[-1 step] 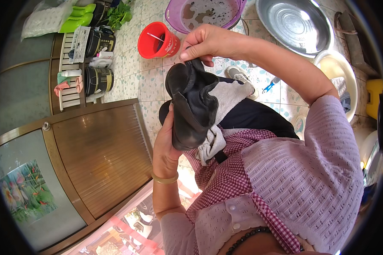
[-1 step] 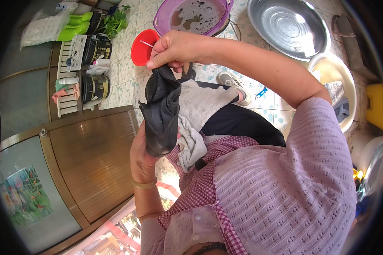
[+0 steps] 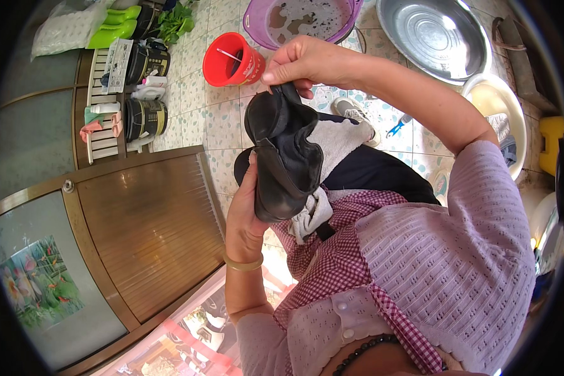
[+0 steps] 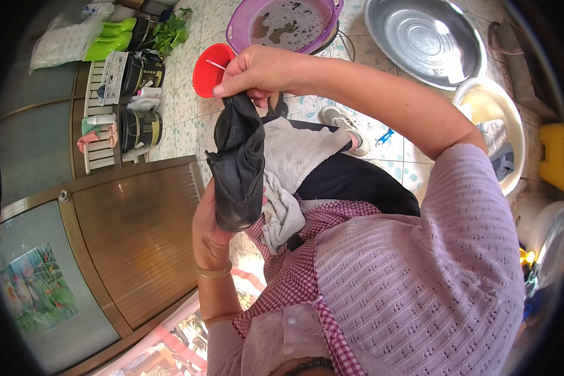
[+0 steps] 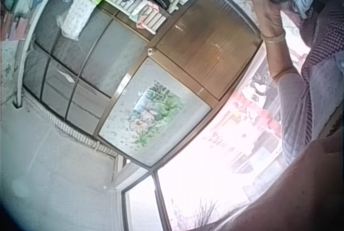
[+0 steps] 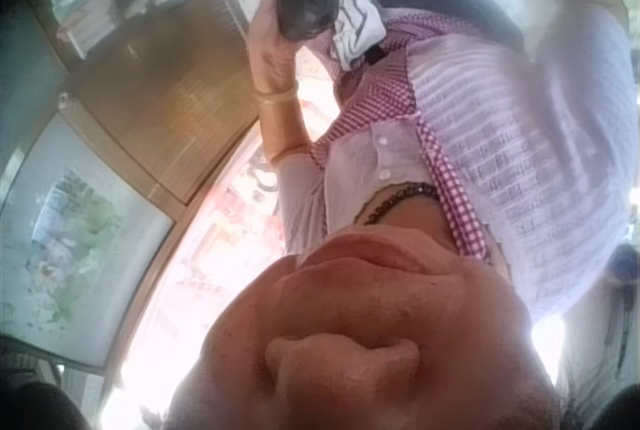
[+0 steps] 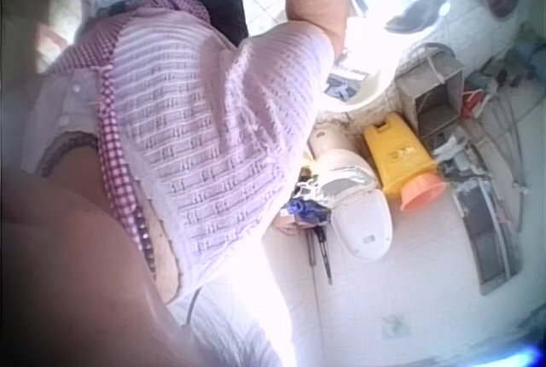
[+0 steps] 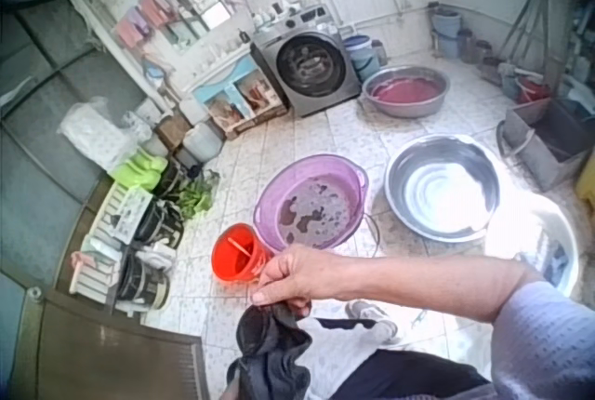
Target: The person wipes a black boot with a white cloth, cleaning the exterior and then the interior of the shoe.
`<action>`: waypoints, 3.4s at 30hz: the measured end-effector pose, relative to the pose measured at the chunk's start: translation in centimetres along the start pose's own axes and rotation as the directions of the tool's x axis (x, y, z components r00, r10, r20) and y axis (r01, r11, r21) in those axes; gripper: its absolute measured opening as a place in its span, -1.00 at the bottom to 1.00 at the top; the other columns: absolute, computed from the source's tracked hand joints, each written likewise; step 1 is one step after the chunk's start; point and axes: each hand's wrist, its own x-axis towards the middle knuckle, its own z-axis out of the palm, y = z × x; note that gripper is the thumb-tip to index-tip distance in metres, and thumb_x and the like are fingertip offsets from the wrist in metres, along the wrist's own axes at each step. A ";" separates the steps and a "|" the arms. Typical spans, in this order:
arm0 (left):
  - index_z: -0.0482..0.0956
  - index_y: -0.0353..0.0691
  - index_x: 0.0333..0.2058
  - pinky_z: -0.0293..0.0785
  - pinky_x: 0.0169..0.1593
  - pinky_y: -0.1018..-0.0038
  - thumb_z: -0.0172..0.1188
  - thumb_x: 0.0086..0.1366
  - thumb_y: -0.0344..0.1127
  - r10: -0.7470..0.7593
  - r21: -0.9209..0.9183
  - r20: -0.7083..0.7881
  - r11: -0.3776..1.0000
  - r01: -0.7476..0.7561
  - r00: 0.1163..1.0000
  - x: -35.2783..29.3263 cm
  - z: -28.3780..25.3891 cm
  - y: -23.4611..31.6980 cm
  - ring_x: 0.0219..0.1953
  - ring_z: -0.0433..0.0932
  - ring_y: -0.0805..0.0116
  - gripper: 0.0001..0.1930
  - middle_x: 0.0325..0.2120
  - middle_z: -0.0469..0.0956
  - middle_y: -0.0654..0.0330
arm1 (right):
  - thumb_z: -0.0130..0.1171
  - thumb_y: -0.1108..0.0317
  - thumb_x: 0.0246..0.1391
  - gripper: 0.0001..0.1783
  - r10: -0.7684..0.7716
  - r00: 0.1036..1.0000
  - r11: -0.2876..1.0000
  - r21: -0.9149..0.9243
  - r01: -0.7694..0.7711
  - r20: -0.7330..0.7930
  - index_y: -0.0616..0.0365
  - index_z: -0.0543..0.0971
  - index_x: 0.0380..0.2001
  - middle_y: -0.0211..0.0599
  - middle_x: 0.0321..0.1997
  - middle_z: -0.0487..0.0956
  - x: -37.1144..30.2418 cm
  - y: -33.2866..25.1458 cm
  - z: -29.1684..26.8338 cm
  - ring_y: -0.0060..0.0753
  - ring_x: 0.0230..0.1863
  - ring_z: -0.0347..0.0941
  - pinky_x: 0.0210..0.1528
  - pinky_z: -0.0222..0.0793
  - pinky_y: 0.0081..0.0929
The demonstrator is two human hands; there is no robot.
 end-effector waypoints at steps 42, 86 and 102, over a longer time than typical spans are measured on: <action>0.30 -0.27 0.13 0.51 -0.05 0.12 -0.13 0.38 -0.02 -0.052 0.002 0.125 0.999 0.052 0.991 -0.8 1.0 -0.1 -0.09 0.53 0.02 -0.50 -0.01 0.45 -0.06 | 0.20 0.34 0.03 -0.78 -0.129 0.990 0.981 0.153 0.120 0.054 0.14 0.59 -0.24 -0.61 -0.49 0.54 0.2 1.5 0.4 -0.84 -0.62 0.33 -0.59 0.19 -0.81; 0.28 -0.35 0.11 0.44 -0.03 -0.08 -0.21 0.38 -0.02 -0.008 -0.111 0.048 0.994 0.013 0.999 0.0 -0.6 -1.0 -0.06 0.49 -0.13 -0.47 0.00 0.41 -0.18 | 0.12 0.33 0.05 -0.83 -0.217 0.975 0.974 0.084 0.212 0.056 0.12 0.57 -0.29 -0.53 -0.27 0.55 -0.4 1.6 1.3 -0.76 -0.27 0.41 -0.28 0.29 -0.77; 0.36 -0.27 0.05 0.52 -0.03 0.26 -0.07 0.37 -0.06 0.101 0.165 0.038 0.981 -0.106 0.994 0.6 0.9 -1.5 -0.08 0.53 0.20 -0.56 -0.05 0.48 0.04 | 0.00 0.26 0.05 -0.82 -0.134 0.957 0.969 0.168 0.181 -0.257 0.04 0.52 -0.52 -0.67 -0.58 0.43 0.0 2.5 1.9 -0.86 -0.57 0.26 -0.56 0.06 -0.80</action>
